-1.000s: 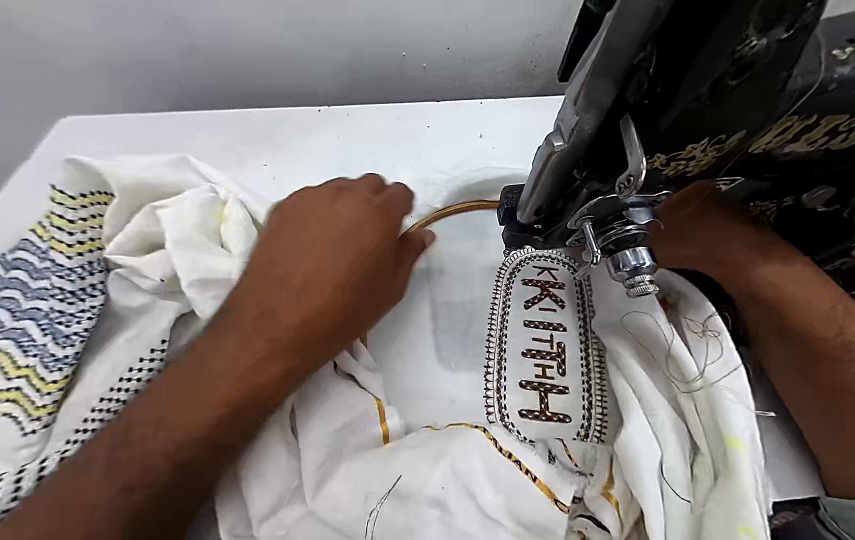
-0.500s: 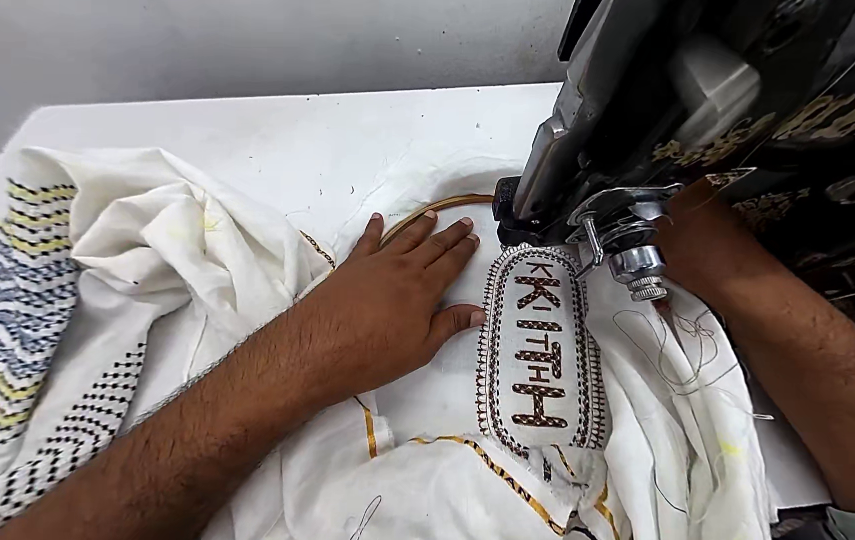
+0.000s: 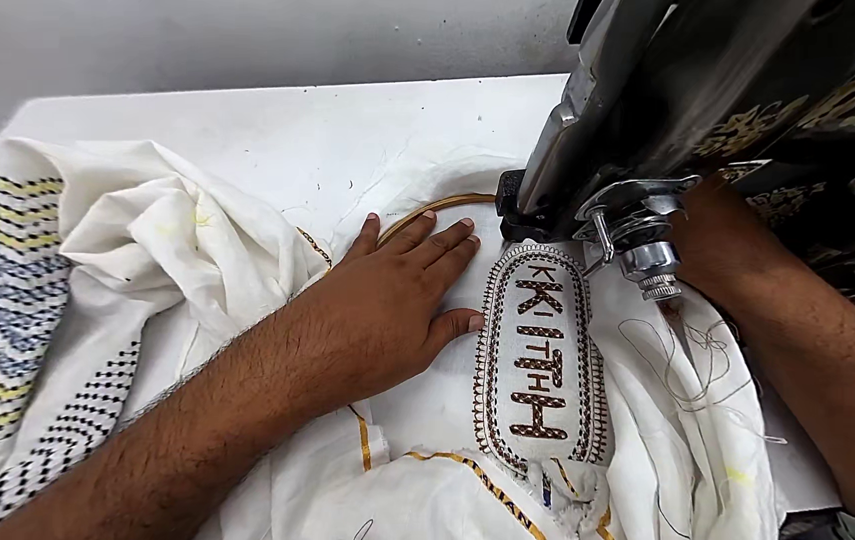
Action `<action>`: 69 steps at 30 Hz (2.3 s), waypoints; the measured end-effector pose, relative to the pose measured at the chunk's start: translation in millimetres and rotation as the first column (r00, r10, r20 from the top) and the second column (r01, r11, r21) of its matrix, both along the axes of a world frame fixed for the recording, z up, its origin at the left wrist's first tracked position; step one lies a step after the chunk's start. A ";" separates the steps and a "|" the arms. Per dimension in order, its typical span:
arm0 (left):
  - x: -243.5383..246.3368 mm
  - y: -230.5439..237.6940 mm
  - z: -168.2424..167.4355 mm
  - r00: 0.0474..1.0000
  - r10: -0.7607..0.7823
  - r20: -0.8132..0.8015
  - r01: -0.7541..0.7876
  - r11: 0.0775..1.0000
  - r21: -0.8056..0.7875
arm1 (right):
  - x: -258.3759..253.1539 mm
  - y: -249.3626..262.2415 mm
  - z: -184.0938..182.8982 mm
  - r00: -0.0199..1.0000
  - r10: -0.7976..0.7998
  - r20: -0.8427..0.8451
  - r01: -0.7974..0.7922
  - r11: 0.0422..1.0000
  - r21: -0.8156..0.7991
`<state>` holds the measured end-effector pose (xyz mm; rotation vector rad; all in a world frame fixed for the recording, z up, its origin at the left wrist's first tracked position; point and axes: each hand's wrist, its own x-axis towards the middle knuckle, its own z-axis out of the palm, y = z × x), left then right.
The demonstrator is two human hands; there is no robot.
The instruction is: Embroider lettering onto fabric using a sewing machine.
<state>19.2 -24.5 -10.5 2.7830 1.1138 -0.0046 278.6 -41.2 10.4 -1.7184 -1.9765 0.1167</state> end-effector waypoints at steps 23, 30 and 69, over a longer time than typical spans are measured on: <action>-0.2 0.2 0.8 1.000 -0.014 0.011 0.014 1.000 0.000 | -2.9 -1.6 4.6 0.999 -0.029 0.015 0.029 0.998 -0.053; -0.4 0.8 1.3 1.000 -0.012 0.006 0.012 1.000 -0.001 | -1.5 -1.7 -0.1 1.000 -0.014 -0.003 0.014 1.000 -0.016; -3.2 -0.4 3.5 1.000 -0.021 0.004 0.021 1.000 -0.009 | -5.8 -5.5 4.6 1.000 -0.026 -0.008 0.026 0.997 -0.067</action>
